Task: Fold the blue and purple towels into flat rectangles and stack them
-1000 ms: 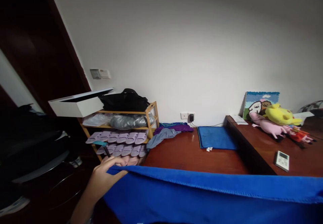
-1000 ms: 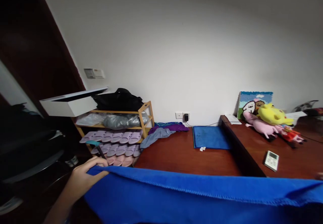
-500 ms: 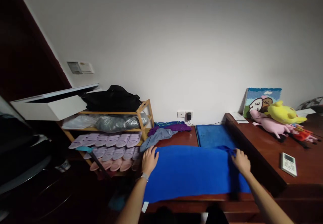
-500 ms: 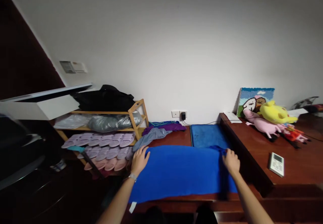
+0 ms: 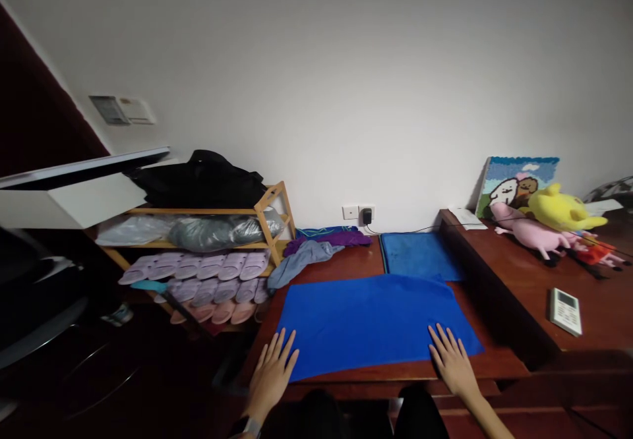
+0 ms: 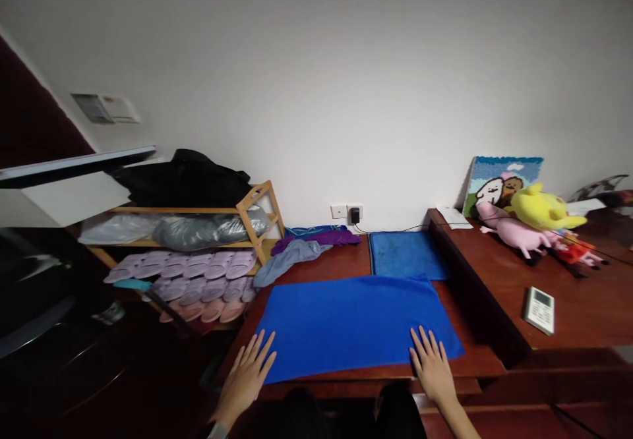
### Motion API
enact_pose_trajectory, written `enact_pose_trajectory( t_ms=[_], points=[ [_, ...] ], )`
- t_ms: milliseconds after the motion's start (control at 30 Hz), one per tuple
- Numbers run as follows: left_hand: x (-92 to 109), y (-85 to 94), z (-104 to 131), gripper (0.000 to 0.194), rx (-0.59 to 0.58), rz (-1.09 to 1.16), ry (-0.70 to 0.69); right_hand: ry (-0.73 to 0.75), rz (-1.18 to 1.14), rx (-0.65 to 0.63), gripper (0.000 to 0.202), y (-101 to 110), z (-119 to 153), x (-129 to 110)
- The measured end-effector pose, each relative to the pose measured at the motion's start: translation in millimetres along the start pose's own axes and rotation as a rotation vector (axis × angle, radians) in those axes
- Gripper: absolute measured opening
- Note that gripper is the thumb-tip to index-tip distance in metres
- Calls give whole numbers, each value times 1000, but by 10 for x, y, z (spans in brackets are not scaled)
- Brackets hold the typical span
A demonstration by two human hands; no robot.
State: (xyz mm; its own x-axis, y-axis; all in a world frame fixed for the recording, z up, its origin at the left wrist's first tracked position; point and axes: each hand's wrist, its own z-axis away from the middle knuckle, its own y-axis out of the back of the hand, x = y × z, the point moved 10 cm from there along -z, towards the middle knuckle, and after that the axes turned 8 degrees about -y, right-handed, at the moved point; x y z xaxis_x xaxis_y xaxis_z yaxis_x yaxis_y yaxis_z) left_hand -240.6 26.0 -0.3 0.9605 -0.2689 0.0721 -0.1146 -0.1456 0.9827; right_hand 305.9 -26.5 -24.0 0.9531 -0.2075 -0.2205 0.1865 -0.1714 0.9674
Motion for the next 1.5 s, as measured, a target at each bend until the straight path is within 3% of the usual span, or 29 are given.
enact_pose_trajectory(
  t_ms=[167,300,433,567,667,767,900,1033,1300,1500],
  points=[
    [-64,49,268,61,-30,-19,-11,-9,-39,25,60,74,435,24],
    [-97,57,289,62,-73,-23,-18,-26,-38,51,56,199,503,17],
    [-125,65,280,64,-100,-13,-18,-42,-11,74,55,393,249,-10],
    [-144,154,215,62,-65,-15,-17,-28,-13,71,59,504,-359,-73],
    [-151,250,13,58,21,-1,-16,-5,-18,8,60,409,-881,-116],
    [-134,261,-345,55,89,38,-40,-34,7,-106,62,149,-1236,-47],
    [-126,121,-917,55,65,45,-41,-91,73,-155,64,-164,-1385,148],
    [-167,-9,-1303,58,-9,20,23,-144,106,-105,66,-223,-1416,293],
    [-192,106,-1504,54,173,19,-46,-155,119,-72,70,-180,-1460,383],
    [-303,-195,-1564,58,18,30,15,-178,184,-176,63,-180,-1521,596]
  ],
)
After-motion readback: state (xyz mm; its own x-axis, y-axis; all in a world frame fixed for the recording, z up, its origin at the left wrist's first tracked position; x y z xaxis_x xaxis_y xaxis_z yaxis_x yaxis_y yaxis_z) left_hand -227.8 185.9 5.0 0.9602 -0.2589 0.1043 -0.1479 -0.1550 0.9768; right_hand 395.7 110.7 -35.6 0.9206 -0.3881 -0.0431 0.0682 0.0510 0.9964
